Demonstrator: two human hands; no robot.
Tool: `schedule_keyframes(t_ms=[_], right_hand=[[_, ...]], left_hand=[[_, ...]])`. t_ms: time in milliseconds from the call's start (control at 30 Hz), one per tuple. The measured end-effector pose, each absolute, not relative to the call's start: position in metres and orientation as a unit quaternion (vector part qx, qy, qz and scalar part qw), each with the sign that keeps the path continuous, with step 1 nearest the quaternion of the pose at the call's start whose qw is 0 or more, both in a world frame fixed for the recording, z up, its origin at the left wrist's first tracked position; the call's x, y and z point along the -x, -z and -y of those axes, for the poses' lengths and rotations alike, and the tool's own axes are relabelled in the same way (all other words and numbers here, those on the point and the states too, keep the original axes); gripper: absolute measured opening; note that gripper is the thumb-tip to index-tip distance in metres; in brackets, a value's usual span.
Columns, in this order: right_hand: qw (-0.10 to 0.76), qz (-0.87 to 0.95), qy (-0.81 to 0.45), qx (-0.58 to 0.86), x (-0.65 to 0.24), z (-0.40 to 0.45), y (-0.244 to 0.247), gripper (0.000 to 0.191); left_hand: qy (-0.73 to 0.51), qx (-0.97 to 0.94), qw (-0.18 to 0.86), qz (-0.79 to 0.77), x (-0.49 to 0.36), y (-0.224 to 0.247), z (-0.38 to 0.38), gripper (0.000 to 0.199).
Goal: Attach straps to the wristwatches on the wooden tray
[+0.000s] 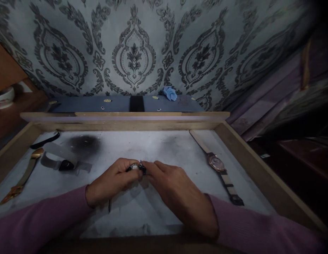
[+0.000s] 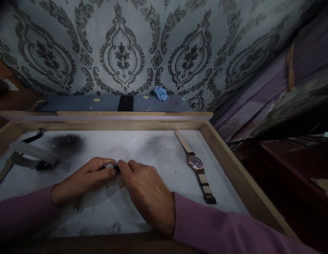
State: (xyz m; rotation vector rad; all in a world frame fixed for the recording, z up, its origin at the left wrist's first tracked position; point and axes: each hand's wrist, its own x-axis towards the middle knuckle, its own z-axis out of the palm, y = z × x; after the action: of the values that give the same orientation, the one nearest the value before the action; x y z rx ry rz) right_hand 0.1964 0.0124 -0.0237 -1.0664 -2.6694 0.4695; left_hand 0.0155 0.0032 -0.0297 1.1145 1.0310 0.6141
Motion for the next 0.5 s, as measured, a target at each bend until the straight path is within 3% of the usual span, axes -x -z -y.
schedule_keyframes(t_ms=[233,500], right_hand=[[0.178,0.873,-0.275,0.36,-0.2004,-0.0153,0.0186,0.021],[0.186,0.871,-0.27,0.367,-0.201,-0.0166,0.0161,0.021]], left_hand=[[-0.296,-0.482,0.696,-0.442,-0.0135,0.0356,-0.0039,0.018],[-0.303,-0.484,0.684,-0.454,-0.0131,0.0314,-0.0031,0.02]])
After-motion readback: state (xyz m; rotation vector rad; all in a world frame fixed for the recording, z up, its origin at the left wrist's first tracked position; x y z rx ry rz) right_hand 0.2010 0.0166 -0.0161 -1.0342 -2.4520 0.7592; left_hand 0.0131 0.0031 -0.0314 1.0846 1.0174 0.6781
